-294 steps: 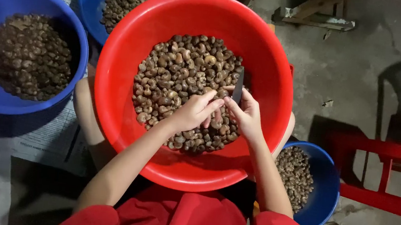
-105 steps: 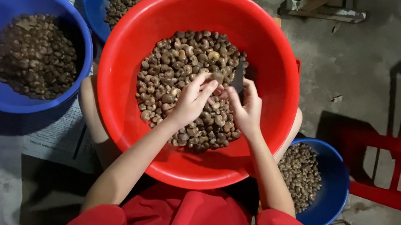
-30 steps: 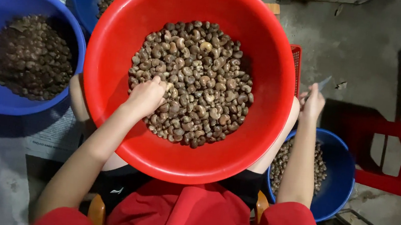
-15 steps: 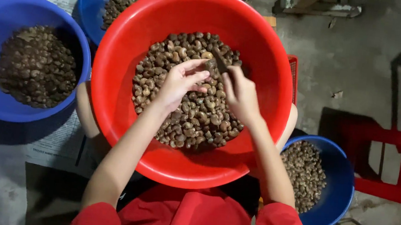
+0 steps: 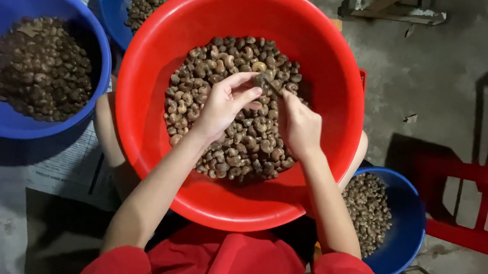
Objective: Peeling the outer layer of nuts using a small knife over a large plastic bowl.
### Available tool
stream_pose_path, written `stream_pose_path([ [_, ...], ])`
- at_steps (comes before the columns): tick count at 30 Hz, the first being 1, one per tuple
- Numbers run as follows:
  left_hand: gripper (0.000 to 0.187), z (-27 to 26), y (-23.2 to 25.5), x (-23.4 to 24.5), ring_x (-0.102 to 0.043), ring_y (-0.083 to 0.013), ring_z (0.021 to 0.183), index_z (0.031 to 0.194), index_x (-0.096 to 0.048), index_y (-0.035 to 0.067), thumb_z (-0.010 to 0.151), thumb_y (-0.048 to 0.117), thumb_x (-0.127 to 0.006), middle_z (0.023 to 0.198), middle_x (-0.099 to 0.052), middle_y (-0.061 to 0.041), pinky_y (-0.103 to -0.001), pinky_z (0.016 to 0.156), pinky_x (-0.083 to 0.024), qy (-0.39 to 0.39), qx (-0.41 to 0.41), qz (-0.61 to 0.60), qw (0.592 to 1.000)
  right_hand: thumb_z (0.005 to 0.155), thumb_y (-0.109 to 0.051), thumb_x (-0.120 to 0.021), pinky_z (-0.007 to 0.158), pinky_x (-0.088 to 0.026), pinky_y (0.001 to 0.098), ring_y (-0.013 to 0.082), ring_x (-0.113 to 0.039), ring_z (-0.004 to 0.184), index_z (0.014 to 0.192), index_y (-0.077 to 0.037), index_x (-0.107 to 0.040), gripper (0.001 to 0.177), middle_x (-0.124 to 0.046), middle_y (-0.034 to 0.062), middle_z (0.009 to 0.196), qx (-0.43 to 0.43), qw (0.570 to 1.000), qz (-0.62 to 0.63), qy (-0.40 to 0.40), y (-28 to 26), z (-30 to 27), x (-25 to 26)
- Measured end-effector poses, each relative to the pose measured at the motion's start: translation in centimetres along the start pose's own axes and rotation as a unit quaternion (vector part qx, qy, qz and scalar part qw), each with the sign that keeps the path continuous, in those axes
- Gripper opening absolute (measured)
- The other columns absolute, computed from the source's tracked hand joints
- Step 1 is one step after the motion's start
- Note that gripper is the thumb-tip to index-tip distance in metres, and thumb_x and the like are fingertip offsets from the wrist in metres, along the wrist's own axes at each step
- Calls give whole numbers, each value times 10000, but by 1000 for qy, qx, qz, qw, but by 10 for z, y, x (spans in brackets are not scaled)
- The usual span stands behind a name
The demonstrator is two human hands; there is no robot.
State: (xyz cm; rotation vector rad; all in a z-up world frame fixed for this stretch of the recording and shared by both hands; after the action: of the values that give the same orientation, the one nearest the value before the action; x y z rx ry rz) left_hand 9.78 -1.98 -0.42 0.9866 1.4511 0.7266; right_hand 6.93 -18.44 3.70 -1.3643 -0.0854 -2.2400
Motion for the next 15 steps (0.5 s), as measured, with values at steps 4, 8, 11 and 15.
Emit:
stream_pose_path([
  [4,375,3,-2,2,-740,-216,987,1303,-641,-34,960,73,-750,1137,-714,-149,-368,773,-701,0,5,-14,1000,1075,-232,-564,612,-580,428,264,-739,750,1268,-198,-619,204,-719,35,855,-40,998,-53,-12,14,4,-1],
  [8,348,-2,-1,1,-750,-254,961,1278,-647,-49,973,92,-734,1081,-713,-177,-428,778,-699,-22,13,-20,999,1050,-222,-594,611,-574,364,229,-730,723,1232,-194,-649,192,-690,-7,824,14,998,-55,8,8,4,5],
  [11,340,-4,1,0,-749,-237,954,1277,-651,-43,975,95,-726,1071,-716,-168,-407,788,-698,-12,19,-18,1000,1052,-216,-586,611,-570,384,237,-732,724,1239,-193,-650,199,-693,7,819,13,998,-53,10,11,0,8],
  [15,350,-5,7,-2,-741,-257,943,1275,-661,-33,959,82,-757,1066,-719,-196,-430,789,-688,-11,-10,59,998,1032,-249,-624,610,-568,357,211,-742,741,1217,-233,-665,190,-710,-17,816,20,999,-42,0,11,-1,7],
])
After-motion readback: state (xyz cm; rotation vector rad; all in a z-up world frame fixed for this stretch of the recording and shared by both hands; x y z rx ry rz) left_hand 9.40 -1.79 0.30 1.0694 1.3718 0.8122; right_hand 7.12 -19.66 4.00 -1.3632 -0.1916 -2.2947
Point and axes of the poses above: each hand's wrist, its own z-axis towards the middle knuckle, its own x-axis out of the back of the hand, y = z × x, the point moved 8 cm from there along z, towards the middle knuckle
